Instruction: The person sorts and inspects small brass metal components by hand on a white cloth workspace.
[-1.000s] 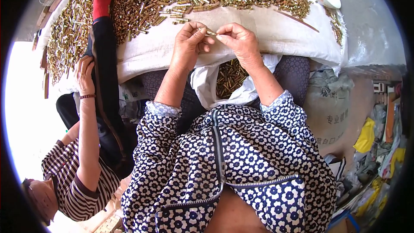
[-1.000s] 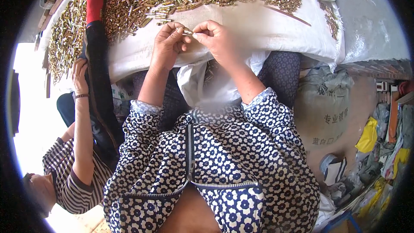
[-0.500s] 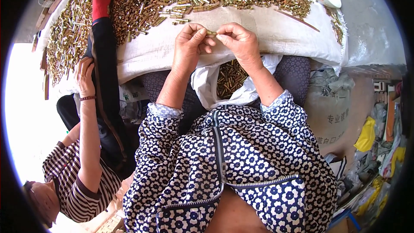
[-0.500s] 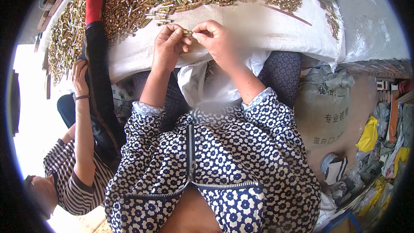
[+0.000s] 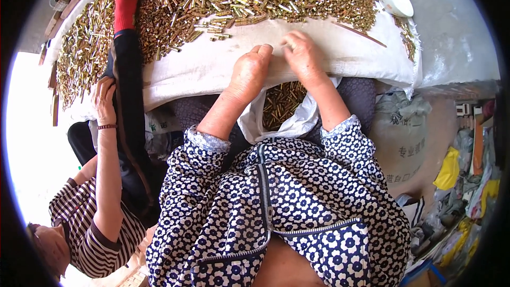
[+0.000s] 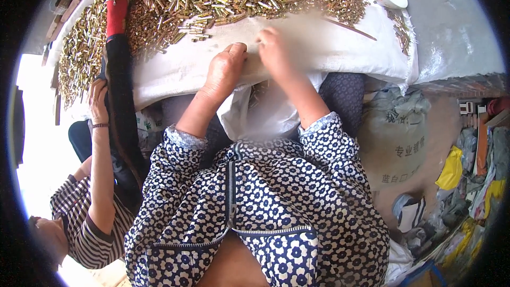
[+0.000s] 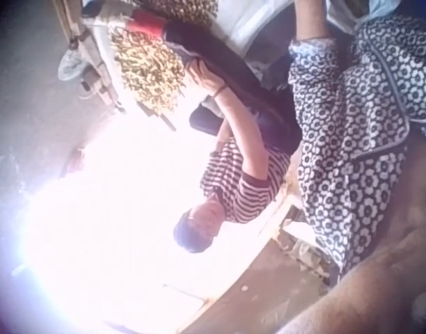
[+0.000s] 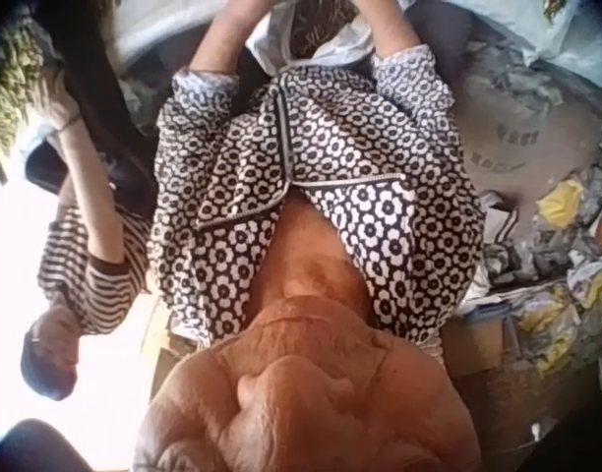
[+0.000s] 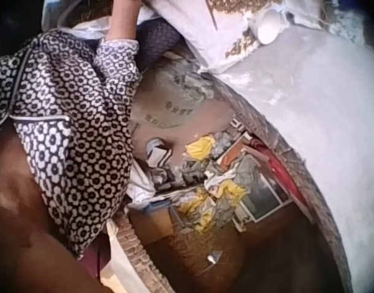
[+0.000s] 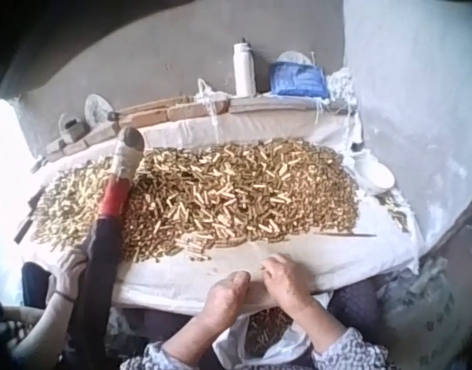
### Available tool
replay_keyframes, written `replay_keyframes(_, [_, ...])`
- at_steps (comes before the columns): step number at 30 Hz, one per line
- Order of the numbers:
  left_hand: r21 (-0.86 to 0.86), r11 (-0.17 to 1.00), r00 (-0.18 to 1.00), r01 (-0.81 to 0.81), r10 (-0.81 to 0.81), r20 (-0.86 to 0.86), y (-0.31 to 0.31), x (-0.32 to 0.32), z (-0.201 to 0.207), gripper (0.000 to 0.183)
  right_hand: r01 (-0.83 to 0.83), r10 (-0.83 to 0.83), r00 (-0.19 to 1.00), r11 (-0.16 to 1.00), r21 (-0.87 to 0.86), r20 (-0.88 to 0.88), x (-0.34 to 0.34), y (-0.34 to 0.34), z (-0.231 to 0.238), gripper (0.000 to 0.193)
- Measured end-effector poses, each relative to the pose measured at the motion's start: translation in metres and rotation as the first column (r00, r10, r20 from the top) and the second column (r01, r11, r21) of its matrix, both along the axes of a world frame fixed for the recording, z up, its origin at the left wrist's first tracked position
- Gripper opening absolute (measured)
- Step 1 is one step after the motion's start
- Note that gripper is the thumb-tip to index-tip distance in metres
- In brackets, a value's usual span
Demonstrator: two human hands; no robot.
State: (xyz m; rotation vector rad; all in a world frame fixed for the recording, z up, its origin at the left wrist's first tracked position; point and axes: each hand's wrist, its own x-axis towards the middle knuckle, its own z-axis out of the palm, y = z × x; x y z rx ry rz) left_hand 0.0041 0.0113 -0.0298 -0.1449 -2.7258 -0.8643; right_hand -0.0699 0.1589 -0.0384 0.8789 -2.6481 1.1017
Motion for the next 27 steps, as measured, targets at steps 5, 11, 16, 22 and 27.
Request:
replay_keyframes(5, [-0.04,0.999,1.0,-0.02,0.02,0.002,-0.002,-0.001,-0.006,0.008,0.265,-0.242,0.954,0.957,0.12,-0.177,-0.034,0.007,0.001,0.022])
replay_keyframes(11, [-0.295,0.955,0.999,0.036,-0.037,0.0,0.004,-0.009,-0.021,0.006,0.296,-0.219,0.933,0.919,0.259,-0.287,-0.06,0.015,-0.018,0.021])
replay_keyframes(16, [-0.052,0.998,0.989,-0.027,0.019,-0.149,0.001,-0.009,-0.019,0.009,0.304,-0.236,0.928,0.927,0.219,-0.288,-0.065,0.02,-0.02,0.013])
replay_keyframes(22, [0.601,0.772,0.962,-0.204,0.044,0.27,-0.005,-0.01,0.008,0.005,0.33,-0.276,0.928,0.92,0.21,-0.25,-0.07,0.034,-0.023,0.009])
replay_keyframes(27, [0.483,0.869,0.99,-0.109,0.137,-0.023,-0.027,-0.047,-0.008,0.005,0.266,-0.209,0.93,0.95,0.161,-0.301,-0.063,0.037,-0.02,0.009])
